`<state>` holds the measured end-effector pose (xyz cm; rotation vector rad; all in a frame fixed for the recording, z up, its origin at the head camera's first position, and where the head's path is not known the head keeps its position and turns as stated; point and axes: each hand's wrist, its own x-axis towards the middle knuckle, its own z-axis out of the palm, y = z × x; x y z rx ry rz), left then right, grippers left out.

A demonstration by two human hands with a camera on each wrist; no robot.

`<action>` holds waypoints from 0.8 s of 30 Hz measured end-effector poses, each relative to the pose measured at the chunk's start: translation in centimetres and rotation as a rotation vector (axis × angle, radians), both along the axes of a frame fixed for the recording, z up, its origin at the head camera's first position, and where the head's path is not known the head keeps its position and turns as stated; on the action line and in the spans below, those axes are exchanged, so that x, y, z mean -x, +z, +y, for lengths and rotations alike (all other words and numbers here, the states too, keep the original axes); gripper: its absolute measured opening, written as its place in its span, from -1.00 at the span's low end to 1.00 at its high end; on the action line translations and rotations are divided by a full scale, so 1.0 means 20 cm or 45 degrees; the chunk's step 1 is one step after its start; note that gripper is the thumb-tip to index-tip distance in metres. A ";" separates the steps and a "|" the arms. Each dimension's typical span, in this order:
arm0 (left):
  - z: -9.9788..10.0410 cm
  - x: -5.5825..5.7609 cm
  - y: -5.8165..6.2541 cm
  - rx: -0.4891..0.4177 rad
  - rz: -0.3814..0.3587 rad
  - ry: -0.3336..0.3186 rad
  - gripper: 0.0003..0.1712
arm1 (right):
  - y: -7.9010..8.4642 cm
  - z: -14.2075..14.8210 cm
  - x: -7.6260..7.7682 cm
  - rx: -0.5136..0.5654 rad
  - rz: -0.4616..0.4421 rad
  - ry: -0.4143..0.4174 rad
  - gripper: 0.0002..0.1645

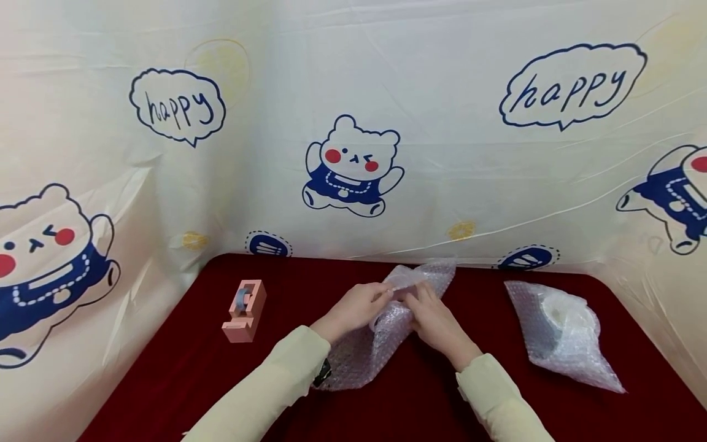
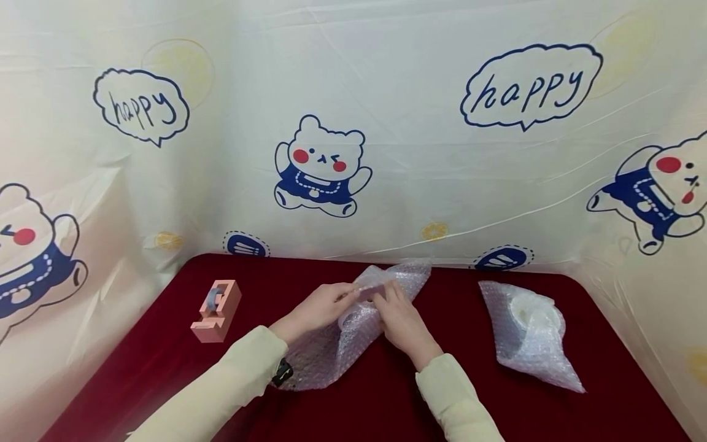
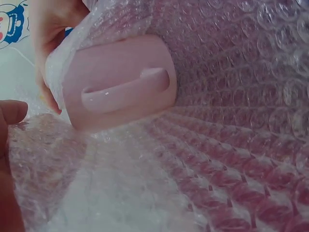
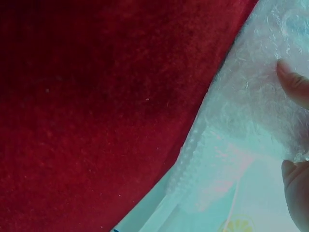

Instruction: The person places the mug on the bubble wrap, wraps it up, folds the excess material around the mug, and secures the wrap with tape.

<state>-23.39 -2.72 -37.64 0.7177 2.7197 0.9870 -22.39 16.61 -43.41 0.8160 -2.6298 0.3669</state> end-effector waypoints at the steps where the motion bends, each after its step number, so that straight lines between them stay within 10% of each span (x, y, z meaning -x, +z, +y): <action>1: 0.00 0.00 0.00 0.015 0.013 -0.007 -0.55 | 0.00 0.00 0.00 -0.003 0.011 0.000 -0.36; 13: 0.01 0.00 -0.02 0.096 0.092 -0.082 -0.54 | -0.06 0.04 0.00 0.193 -0.098 -0.212 -0.28; 24: 0.00 0.01 0.00 -0.040 -0.053 0.013 -0.59 | -0.06 0.03 0.01 0.294 -0.121 -0.197 0.12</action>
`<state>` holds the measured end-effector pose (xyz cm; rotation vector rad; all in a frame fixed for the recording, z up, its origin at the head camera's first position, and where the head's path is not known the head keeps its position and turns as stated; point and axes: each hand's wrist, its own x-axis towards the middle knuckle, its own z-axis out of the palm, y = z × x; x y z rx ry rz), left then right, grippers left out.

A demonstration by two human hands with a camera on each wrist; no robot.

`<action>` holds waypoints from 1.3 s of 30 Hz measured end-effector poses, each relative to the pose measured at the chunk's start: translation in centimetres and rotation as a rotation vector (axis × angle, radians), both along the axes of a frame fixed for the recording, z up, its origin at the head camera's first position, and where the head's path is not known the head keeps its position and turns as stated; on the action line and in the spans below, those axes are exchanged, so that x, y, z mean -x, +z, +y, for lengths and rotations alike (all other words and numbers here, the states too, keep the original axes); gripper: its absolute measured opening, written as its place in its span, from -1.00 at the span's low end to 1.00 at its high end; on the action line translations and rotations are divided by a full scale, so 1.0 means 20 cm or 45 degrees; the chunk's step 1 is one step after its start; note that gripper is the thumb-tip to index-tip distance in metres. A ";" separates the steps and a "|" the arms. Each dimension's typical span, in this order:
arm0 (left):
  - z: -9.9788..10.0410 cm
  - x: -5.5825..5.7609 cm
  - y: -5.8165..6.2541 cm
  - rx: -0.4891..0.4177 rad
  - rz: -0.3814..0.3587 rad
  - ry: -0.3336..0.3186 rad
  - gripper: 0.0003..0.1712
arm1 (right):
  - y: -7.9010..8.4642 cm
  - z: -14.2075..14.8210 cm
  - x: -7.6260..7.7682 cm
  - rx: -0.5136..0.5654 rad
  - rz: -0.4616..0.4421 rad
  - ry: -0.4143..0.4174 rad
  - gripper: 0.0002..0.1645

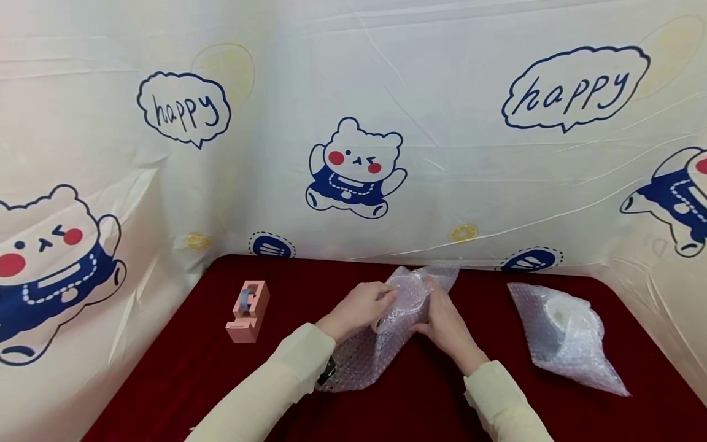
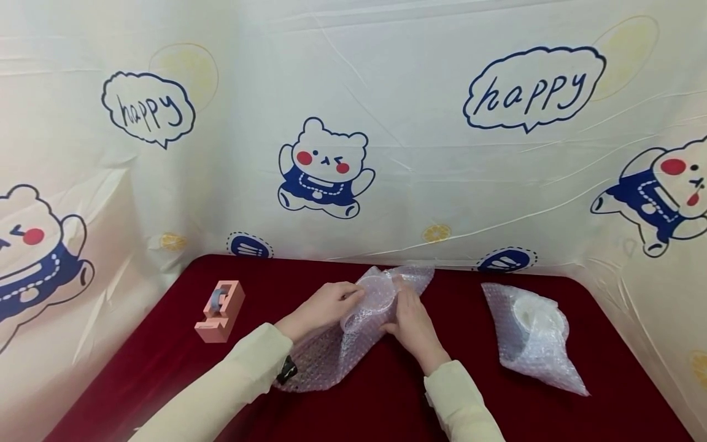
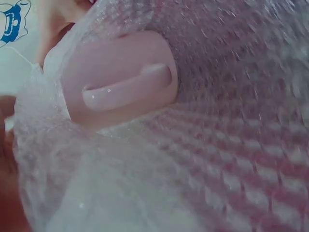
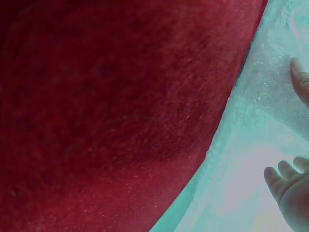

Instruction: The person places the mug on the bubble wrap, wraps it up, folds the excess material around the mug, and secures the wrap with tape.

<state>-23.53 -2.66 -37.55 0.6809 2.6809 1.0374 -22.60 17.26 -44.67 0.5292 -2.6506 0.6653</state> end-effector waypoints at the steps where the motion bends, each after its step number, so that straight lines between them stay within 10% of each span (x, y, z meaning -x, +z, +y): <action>1: 0.00 0.01 0.00 -0.012 0.013 0.013 -0.61 | 0.00 0.00 0.00 0.015 -0.015 0.002 0.18; 19: 0.07 0.09 -0.07 -0.329 -0.012 0.338 -0.82 | -0.01 0.01 0.01 0.073 -0.108 0.078 0.09; 26: 0.11 0.09 -0.11 -0.372 0.053 0.430 -0.61 | 0.00 0.00 0.01 0.145 -0.175 0.077 0.02; 34: 0.11 0.13 -0.14 -0.425 -0.266 0.475 -0.23 | -0.02 0.01 0.01 0.202 -0.292 0.056 -0.24; 39: 0.12 0.14 -0.16 -0.516 -0.451 0.480 -0.23 | -0.01 0.01 0.00 0.286 -0.391 0.087 0.09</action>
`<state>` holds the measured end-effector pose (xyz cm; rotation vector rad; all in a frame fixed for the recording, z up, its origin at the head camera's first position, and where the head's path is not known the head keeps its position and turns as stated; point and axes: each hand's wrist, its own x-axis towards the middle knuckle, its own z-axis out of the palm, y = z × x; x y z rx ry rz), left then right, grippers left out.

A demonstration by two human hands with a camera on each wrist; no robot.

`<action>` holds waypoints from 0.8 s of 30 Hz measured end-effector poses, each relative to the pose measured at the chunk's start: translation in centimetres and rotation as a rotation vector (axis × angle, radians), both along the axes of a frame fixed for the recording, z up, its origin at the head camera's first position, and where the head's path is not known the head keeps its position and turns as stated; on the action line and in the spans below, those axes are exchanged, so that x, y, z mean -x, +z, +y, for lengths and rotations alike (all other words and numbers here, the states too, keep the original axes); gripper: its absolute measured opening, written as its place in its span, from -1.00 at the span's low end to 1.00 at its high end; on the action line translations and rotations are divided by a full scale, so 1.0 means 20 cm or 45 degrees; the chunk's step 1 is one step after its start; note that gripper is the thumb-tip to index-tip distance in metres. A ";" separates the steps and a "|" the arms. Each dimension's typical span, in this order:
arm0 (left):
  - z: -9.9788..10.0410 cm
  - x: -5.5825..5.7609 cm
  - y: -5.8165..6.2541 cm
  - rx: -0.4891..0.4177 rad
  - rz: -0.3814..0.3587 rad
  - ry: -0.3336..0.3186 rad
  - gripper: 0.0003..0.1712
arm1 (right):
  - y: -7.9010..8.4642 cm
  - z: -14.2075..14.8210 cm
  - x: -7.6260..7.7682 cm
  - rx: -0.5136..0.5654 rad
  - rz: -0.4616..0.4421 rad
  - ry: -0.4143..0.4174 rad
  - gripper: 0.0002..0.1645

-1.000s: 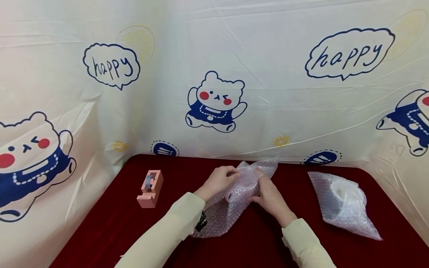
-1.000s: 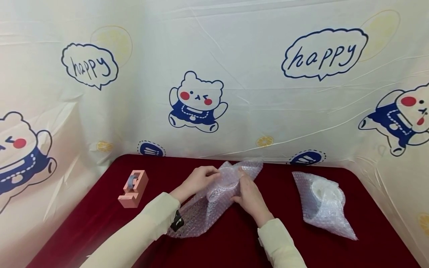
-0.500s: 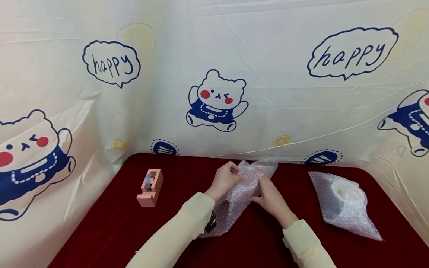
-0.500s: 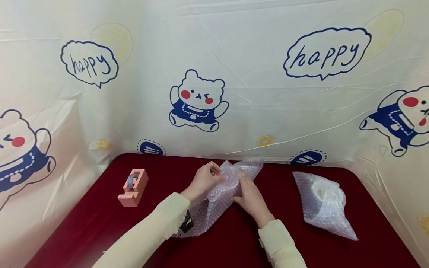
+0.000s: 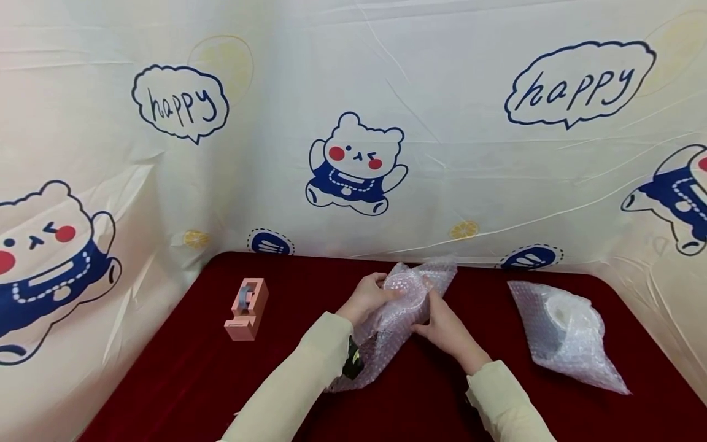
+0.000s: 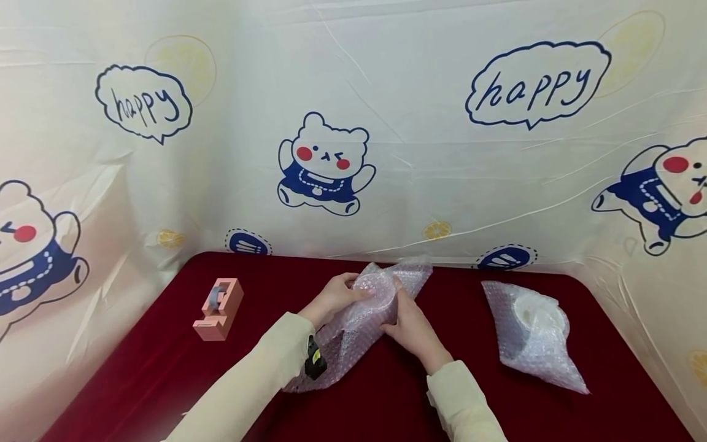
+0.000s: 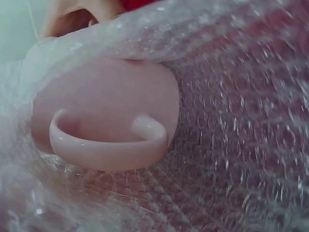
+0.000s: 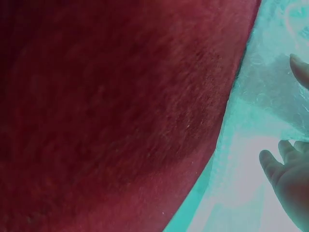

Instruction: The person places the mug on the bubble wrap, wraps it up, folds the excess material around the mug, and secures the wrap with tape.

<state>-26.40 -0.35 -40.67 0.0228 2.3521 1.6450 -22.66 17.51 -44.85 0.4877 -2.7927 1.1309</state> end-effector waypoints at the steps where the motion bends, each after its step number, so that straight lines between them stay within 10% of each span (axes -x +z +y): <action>1: 0.00 0.00 0.00 -0.021 -0.024 0.004 -0.24 | 0.00 0.00 0.00 0.029 -0.023 0.011 0.15; 11: 0.01 0.02 0.00 -0.087 -0.071 0.036 -0.35 | 0.04 0.01 0.01 0.212 -0.301 0.040 0.19; 24: 0.03 0.04 0.00 0.030 -0.009 0.124 -0.43 | 0.05 0.01 0.01 0.315 -0.378 0.059 0.04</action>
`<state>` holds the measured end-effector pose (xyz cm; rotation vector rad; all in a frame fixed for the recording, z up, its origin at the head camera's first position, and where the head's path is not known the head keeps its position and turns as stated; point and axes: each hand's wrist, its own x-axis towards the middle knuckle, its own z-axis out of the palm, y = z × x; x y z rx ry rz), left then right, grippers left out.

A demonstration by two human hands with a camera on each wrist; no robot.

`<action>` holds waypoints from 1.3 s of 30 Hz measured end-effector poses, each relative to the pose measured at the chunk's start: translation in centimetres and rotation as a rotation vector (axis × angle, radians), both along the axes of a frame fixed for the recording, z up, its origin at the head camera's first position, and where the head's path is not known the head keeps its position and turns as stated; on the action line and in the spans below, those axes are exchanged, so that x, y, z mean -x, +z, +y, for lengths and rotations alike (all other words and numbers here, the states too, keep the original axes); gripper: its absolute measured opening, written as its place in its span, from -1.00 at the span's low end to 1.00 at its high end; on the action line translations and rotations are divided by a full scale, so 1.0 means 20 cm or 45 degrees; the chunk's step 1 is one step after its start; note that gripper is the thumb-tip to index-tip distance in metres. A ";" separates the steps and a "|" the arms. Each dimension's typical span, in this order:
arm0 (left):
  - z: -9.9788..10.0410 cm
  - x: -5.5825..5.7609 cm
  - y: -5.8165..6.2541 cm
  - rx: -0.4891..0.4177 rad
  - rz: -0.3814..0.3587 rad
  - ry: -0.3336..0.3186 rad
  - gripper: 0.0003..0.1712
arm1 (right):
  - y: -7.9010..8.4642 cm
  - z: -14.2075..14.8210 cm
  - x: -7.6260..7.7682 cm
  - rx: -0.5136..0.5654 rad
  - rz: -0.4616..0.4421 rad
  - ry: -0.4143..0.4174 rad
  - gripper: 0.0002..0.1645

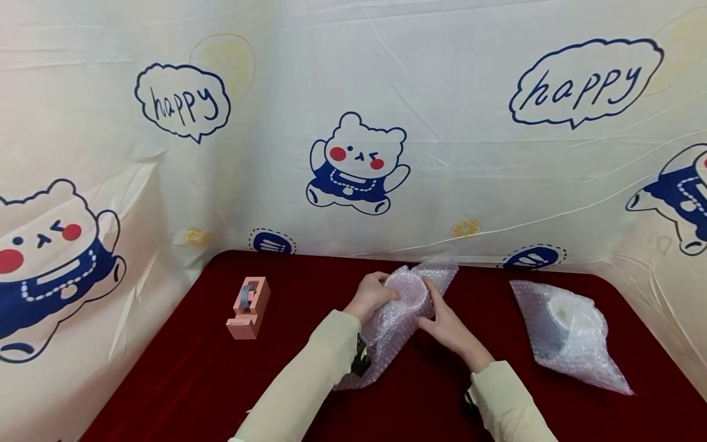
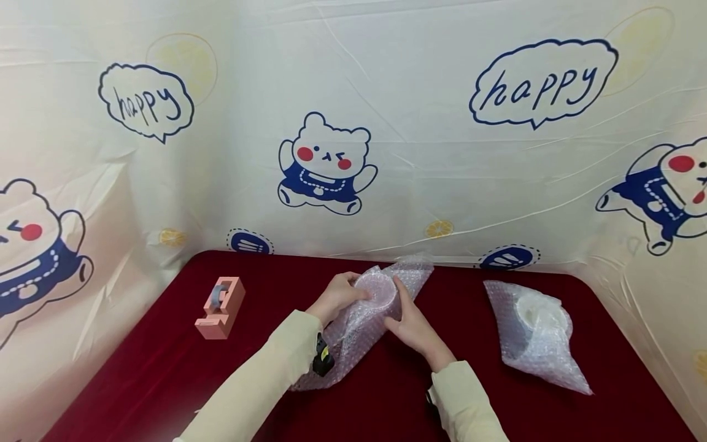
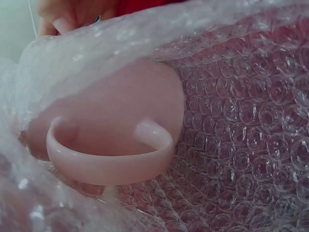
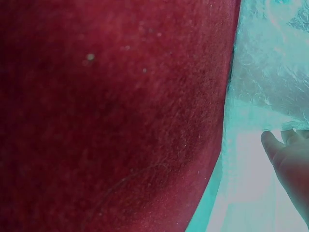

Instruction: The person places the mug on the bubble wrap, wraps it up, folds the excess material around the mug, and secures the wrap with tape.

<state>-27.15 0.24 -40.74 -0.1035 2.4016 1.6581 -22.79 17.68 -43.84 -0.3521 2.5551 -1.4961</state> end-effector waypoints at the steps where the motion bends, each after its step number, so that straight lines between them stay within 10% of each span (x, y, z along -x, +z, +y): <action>1: 0.00 0.00 0.00 0.009 0.011 0.004 -0.44 | 0.00 0.00 0.00 0.007 0.000 0.000 0.04; 39: 0.04 -0.05 0.02 0.354 0.179 0.011 -0.55 | -0.01 0.02 0.02 0.177 -0.033 -0.067 -0.29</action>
